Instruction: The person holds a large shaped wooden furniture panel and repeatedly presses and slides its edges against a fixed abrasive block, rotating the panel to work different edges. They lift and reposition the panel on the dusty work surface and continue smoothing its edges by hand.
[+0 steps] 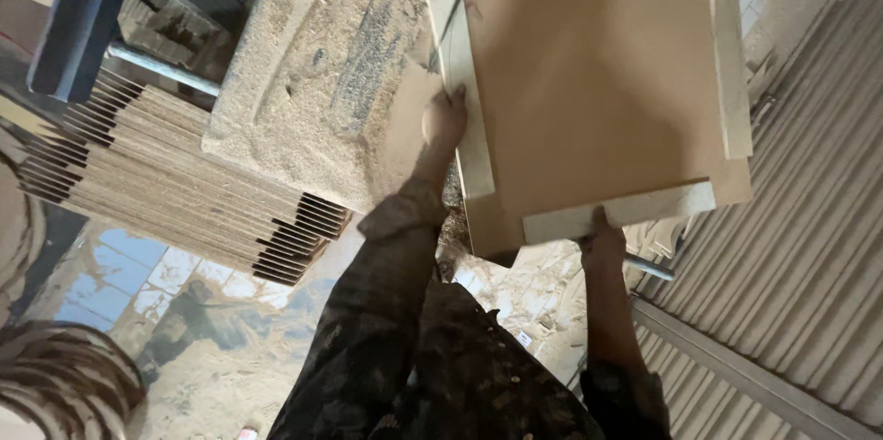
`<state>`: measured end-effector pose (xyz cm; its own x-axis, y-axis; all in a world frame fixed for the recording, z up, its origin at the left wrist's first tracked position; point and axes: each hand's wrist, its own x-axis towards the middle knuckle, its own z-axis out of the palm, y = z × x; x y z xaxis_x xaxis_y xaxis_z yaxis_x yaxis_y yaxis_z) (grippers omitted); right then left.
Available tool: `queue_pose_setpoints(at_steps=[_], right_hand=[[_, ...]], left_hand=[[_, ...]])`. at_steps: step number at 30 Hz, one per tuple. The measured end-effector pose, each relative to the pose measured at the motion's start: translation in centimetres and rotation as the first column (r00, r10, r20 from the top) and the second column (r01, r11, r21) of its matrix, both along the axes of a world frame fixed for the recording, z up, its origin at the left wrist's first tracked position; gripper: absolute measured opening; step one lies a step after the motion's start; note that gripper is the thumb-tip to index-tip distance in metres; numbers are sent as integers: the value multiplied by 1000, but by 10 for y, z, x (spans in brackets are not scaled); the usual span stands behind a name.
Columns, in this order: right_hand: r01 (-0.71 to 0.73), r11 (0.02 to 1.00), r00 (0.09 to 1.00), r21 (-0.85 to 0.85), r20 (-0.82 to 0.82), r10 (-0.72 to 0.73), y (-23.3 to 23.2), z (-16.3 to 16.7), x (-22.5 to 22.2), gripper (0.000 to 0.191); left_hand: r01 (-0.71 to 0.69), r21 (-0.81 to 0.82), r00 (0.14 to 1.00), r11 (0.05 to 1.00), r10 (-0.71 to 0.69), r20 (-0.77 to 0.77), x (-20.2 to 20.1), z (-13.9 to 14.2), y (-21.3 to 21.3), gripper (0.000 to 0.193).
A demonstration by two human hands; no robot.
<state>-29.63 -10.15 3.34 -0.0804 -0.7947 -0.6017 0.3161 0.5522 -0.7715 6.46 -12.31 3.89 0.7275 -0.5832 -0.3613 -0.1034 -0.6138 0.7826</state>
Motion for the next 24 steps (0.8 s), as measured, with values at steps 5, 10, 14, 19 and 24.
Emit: queue_pose_setpoints(at_steps=[5,10,14,19,24], right_hand=[[-34,999,996,23,79,32,18,2,-18,41],[-20,992,987,121,158,1,53,8,-83,41],[4,997,976,78,217,-21,40,5,-109,42],[62,992,986,112,147,-79,32,1,-99,37],[34,984,996,176,74,-48,50,-7,-99,32]], left_hand=[[44,-90,998,995,-48,-43,-3,1,19,55],[15,-73,997,997,-20,-70,-25,-16,98,49],[83,58,996,995,-85,26,-6,-29,84,53],[28,-52,999,998,-30,-43,1,-22,76,51],[92,91,988,992,-80,-132,-33,-38,139,50]])
